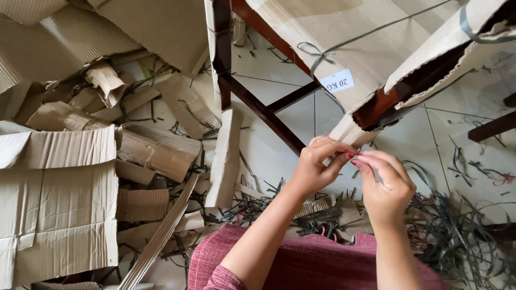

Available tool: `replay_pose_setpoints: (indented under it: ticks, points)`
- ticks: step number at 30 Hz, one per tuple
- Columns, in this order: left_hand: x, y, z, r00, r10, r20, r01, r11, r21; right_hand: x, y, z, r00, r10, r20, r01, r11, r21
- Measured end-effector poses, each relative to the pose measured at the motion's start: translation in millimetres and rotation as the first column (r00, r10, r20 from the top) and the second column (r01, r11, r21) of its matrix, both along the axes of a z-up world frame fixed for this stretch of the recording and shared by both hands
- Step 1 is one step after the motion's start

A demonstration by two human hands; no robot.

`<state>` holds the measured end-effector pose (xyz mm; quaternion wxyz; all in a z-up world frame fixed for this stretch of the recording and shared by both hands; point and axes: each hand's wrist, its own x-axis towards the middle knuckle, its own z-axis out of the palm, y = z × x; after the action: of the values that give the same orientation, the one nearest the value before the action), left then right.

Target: The person sits on the floor and ties a cardboard-wrapped wooden frame with red string. They use scissors to cut the string, then wrap and tie it around the frame legs and seat, securing the cardboard in place.

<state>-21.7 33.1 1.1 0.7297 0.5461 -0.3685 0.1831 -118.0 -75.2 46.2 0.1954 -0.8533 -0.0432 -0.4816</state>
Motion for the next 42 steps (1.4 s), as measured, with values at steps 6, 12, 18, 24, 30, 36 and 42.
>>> replay_pose_setpoints:
  ticks: [6,12,18,24,30,36,42]
  points:
    - [-1.8,9.0,12.3,0.999,-0.043,-0.022,0.044,0.999,0.025,7.9,-5.5,7.7,0.992,0.106,0.062,-0.097,0.986,-0.137]
    - [0.9,8.3,5.8,0.999,-0.032,-0.032,0.034,0.998,0.057,14.0,-21.7,-8.2,0.984,0.121,0.129,-0.068,0.931,-0.359]
    - [3.5,17.1,10.4,0.961,-0.242,-0.13,0.242,0.97,-0.015,21.3,-33.0,-19.8,0.992,0.08,0.095,-0.05,0.956,-0.289]
    - [7.9,17.6,0.9,0.95,-0.299,-0.088,0.302,0.953,0.022,23.2,-22.7,-23.4,0.99,0.074,0.12,-0.049,0.979,-0.199]
    - [5.7,19.8,4.0,0.943,-0.316,-0.1,0.315,0.949,-0.025,21.8,-13.1,-19.8,0.985,0.066,0.158,-0.049,0.993,-0.106]
    - [5.5,16.9,7.1,0.953,-0.293,-0.082,0.289,0.955,-0.062,23.9,-12.1,-29.7,0.986,0.051,0.156,-0.034,0.993,-0.109]
    - [6.1,10.5,7.4,0.982,-0.18,-0.048,0.174,0.978,-0.113,9.5,-15.2,-19.0,0.975,0.094,-0.201,-0.07,0.99,0.123]
